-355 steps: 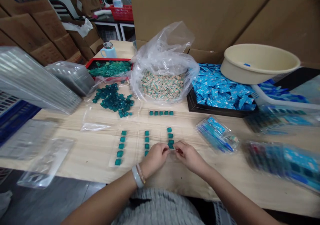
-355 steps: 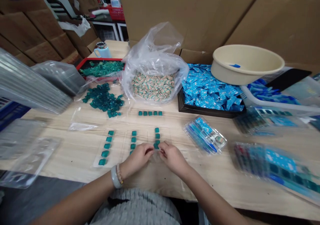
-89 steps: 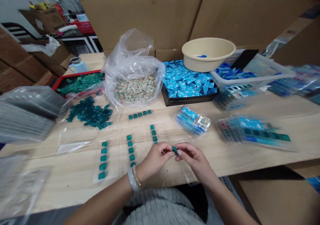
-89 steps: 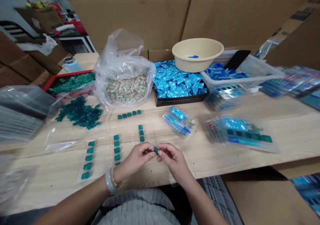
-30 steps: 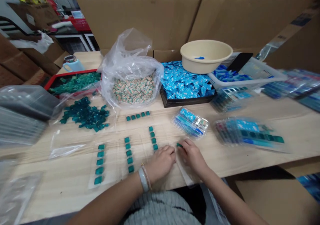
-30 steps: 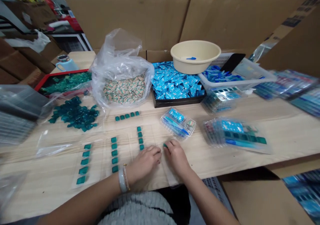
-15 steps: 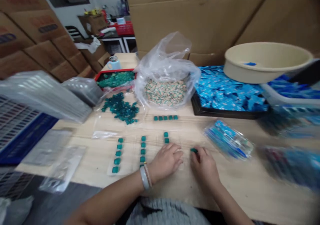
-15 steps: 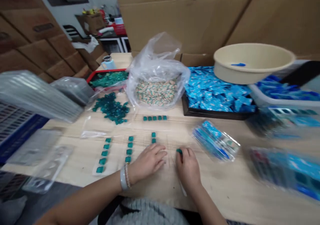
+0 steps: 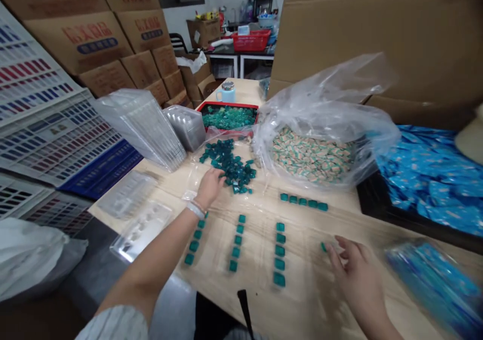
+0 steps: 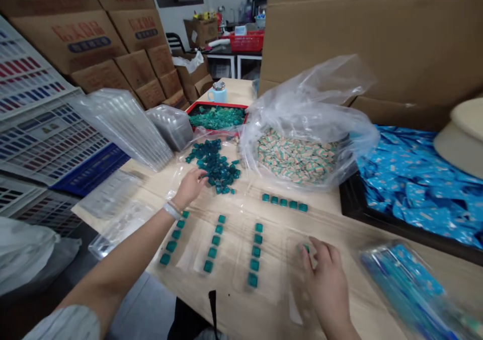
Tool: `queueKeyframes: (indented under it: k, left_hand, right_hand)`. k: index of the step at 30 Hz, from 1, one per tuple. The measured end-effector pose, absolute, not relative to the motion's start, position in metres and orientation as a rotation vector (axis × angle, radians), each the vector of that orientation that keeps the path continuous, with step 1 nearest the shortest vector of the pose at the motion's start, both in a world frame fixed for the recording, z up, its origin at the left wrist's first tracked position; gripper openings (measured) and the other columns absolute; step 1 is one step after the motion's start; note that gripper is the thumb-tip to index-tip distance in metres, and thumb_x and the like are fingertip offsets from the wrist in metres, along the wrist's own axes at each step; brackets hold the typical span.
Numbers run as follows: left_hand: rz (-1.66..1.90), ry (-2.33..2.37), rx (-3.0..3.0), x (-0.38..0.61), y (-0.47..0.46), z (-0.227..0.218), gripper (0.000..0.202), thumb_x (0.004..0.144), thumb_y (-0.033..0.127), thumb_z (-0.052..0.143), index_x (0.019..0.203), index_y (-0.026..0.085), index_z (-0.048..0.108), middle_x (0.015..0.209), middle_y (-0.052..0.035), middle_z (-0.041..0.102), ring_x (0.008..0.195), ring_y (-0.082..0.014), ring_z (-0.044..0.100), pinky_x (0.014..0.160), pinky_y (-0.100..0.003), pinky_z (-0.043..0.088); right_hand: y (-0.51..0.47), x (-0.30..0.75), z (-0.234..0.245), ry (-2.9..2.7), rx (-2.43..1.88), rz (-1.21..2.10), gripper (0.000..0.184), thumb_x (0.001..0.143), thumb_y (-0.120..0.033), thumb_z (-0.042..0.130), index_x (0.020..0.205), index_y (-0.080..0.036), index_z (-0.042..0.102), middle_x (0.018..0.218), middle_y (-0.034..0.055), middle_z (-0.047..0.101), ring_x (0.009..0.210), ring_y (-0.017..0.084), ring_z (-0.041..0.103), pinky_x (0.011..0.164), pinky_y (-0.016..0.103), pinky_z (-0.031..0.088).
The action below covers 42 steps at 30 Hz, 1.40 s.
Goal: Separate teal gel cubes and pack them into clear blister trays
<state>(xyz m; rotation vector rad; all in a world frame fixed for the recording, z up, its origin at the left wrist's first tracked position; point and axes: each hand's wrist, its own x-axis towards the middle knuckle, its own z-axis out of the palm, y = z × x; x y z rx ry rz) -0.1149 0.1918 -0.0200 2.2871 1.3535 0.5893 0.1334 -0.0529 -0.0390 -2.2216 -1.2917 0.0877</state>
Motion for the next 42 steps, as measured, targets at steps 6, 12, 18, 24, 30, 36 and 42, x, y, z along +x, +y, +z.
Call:
queueKeyframes:
  k: [6, 12, 18, 24, 30, 36, 42]
  left_hand:
    - [0.512, 1.273, 2.133, -0.124, 0.225, -0.040, 0.012, 0.062, 0.005, 0.055, 0.069, 0.014, 0.061, 0.081, -0.0053, 0.057, 0.081, -0.0175, 0.053, 0.083, -0.031, 0.040]
    - [0.600, 1.250, 1.877, -0.130, 0.200, -0.033, 0.017, 0.072, 0.021, 0.054, 0.083, 0.011, 0.061, 0.078, -0.0058, 0.062, 0.073, -0.0153, 0.057, 0.072, -0.030, 0.046]
    - [0.683, 0.875, 1.136, -0.117, 0.146, -0.010, 0.030, 0.072, 0.027, 0.055, 0.094, 0.009, 0.061, 0.087, -0.0088, 0.065, 0.075, -0.0133, 0.060, 0.075, -0.030, 0.047]
    - [0.855, 0.942, 1.298, -0.091, 0.103, -0.003, 0.028, 0.067, 0.016, 0.059, 0.094, 0.013, 0.062, 0.096, -0.0080, 0.063, 0.083, -0.0149, 0.058, 0.076, -0.028, 0.046]
    - [0.835, 0.997, 1.483, -0.079, 0.089, 0.004, 0.027, 0.066, 0.013, 0.059, 0.093, 0.011, 0.062, 0.088, -0.0075, 0.064, 0.073, -0.0136, 0.057, 0.069, -0.026, 0.047]
    - [0.756, 0.927, 1.334, -0.080, 0.086, 0.016, 0.023, 0.065, 0.015, 0.059, 0.088, 0.012, 0.064, 0.085, -0.0064, 0.066, 0.077, -0.0155, 0.059, 0.073, -0.028, 0.046]
    - [0.771, 0.958, 1.359, -0.076, 0.078, 0.015, 0.021, 0.070, 0.017, 0.054, 0.088, 0.012, 0.064, 0.078, -0.0045, 0.066, 0.068, -0.0135, 0.059, 0.066, -0.026, 0.047]
  right_hand:
    - [0.008, 0.092, -0.015, -1.565, -1.868, 0.314, 0.024, 0.082, -0.034, 0.042, 0.094, -0.017, 0.053, 0.084, 0.0067, 0.054, 0.066, 0.015, 0.053, 0.061, 0.030, 0.046]
    - [0.072, 0.037, -0.007, -1.730, -1.544, 0.562, 0.020, 0.082, -0.023, 0.041, 0.097, -0.019, 0.053, 0.084, 0.0058, 0.053, 0.067, 0.014, 0.053, 0.063, 0.029, 0.046]
    - [0.091, 0.016, -0.013, -1.455, -1.420, 0.726, 0.021, 0.077, -0.020, 0.046, 0.097, -0.019, 0.055, 0.080, 0.0039, 0.054, 0.070, 0.014, 0.053, 0.063, 0.028, 0.044]
    - [0.068, 0.026, -0.017, -0.985, -1.349, 0.959, 0.013, 0.069, -0.026, 0.055, 0.080, -0.019, 0.052, 0.071, -0.0004, 0.054, 0.063, 0.012, 0.052, 0.060, 0.027, 0.043]
    - [0.058, 0.039, -0.012, -0.830, -1.276, 1.049, 0.019, 0.056, -0.022, 0.062, 0.071, -0.019, 0.051, 0.064, -0.0038, 0.052, 0.056, 0.010, 0.049, 0.055, 0.025, 0.041]
    - [0.046, 0.047, 0.001, -0.909, -1.248, 1.126, 0.020, 0.058, -0.023, 0.062, 0.075, -0.018, 0.053, 0.066, -0.0027, 0.056, 0.058, 0.010, 0.052, 0.059, 0.026, 0.043]
    - [0.040, 0.052, 0.004, -0.949, -1.251, 1.143, 0.019, 0.058, -0.021, 0.058, 0.075, -0.019, 0.051, 0.067, -0.0027, 0.055, 0.058, 0.010, 0.053, 0.060, 0.027, 0.044]
